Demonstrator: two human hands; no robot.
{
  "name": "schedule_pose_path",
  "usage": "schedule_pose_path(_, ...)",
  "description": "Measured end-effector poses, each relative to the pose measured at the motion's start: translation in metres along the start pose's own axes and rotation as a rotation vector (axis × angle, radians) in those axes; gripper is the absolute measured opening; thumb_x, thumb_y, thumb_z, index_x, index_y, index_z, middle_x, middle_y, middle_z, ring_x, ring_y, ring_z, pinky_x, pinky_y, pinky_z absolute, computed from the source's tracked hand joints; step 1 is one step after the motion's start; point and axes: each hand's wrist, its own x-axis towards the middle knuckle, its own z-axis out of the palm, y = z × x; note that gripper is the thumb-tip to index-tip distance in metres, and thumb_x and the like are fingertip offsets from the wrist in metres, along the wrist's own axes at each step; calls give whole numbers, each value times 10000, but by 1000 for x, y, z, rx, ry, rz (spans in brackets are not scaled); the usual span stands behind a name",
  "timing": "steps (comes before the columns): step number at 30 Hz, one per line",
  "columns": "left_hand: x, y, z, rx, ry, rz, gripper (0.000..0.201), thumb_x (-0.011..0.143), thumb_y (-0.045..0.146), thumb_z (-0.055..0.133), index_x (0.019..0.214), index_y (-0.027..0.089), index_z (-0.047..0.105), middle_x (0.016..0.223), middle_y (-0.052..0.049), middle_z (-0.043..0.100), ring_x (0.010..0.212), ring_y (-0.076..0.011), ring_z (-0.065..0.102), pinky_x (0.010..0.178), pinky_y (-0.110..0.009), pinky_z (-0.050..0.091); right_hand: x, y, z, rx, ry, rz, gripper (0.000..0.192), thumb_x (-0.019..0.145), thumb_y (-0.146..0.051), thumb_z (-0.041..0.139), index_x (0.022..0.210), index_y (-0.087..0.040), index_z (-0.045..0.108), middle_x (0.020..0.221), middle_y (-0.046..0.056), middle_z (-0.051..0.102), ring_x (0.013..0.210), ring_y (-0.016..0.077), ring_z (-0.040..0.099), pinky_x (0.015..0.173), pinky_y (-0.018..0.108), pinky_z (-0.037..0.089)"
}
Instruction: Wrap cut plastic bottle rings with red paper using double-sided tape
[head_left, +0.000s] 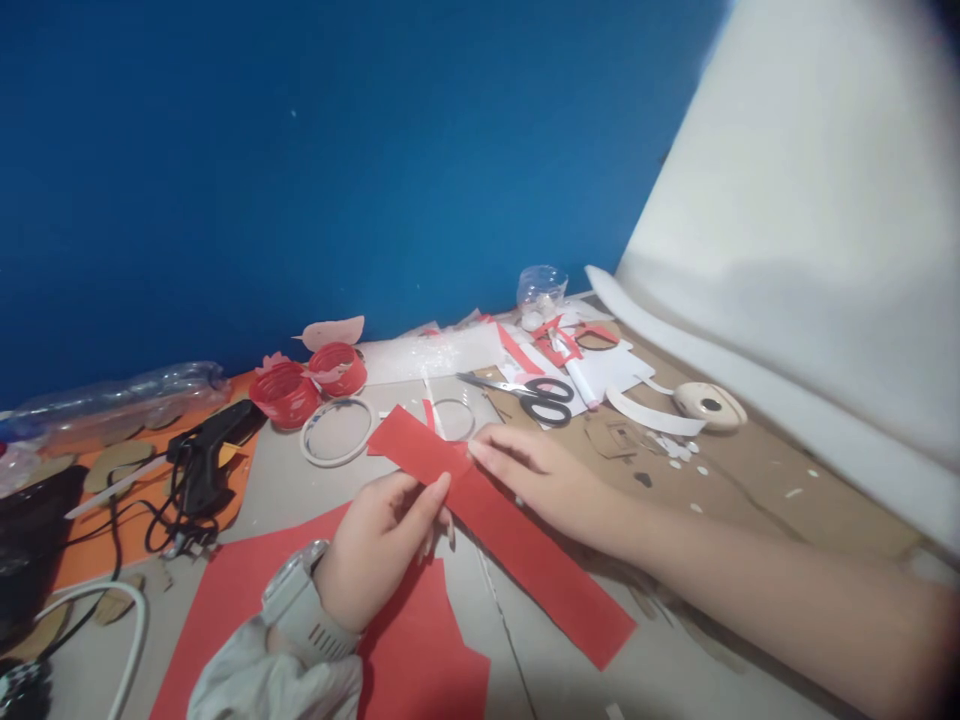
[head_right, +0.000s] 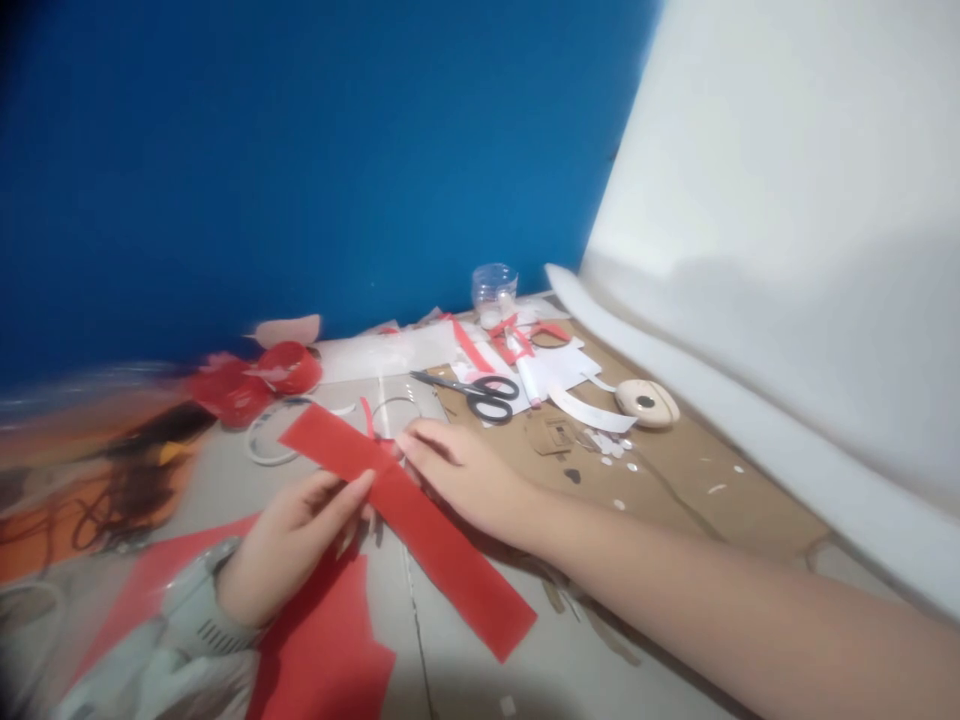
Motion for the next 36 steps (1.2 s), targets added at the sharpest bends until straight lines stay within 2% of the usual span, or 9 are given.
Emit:
schedule_pose_path(3,0,0,0,4,-3,-4,446,883,515,486,589,185,545,448,45,510,463,-115,535,551,-227,436,0,1,-1,27,19,24,357,987,-441,325,800,-208,522,680,-44,460,629,118,469,601,244,389)
schedule_pose_path(11,1,-1,0,8,-12,-4,449,886,513,481,580,189,539,455,40,521,477,-123,551,560,-232,443,0,-1,0,39,-2,44,279,954,-419,427,822,-211,559,762,-20,602,691,141,562,633,255,427)
schedule_pose_path(17,1,0,-1,11,-25,-9,462,886,520,479,583,185,576,427,40,519,461,-124,554,584,-237,451,1,-2,-1,12,10,46,345,963,-435,386,748,-205,526,706,-22,540,663,143,515,629,269,413)
schedule_pose_path(21,1,-1,-1,-2,-22,-12,466,888,527,472,594,182,578,415,40,528,433,-118,548,584,-239,451,0,-2,0,10,-6,13,282,950,-411,424,801,-206,547,766,-17,567,718,146,532,664,269,411)
schedule_pose_path(24,2,-3,-1,-27,-1,-22,457,890,532,463,615,182,563,424,47,525,425,-114,554,557,-233,446,0,1,1,-8,-19,-8,231,922,-369,485,761,-208,520,706,-39,521,667,129,489,619,251,380)
schedule_pose_path(36,1,-2,-3,-55,8,-36,435,883,527,481,630,180,550,435,50,526,428,-109,554,548,-228,443,0,-1,2,-84,3,-29,244,941,-345,437,741,-211,479,675,-46,480,625,123,444,589,260,347)
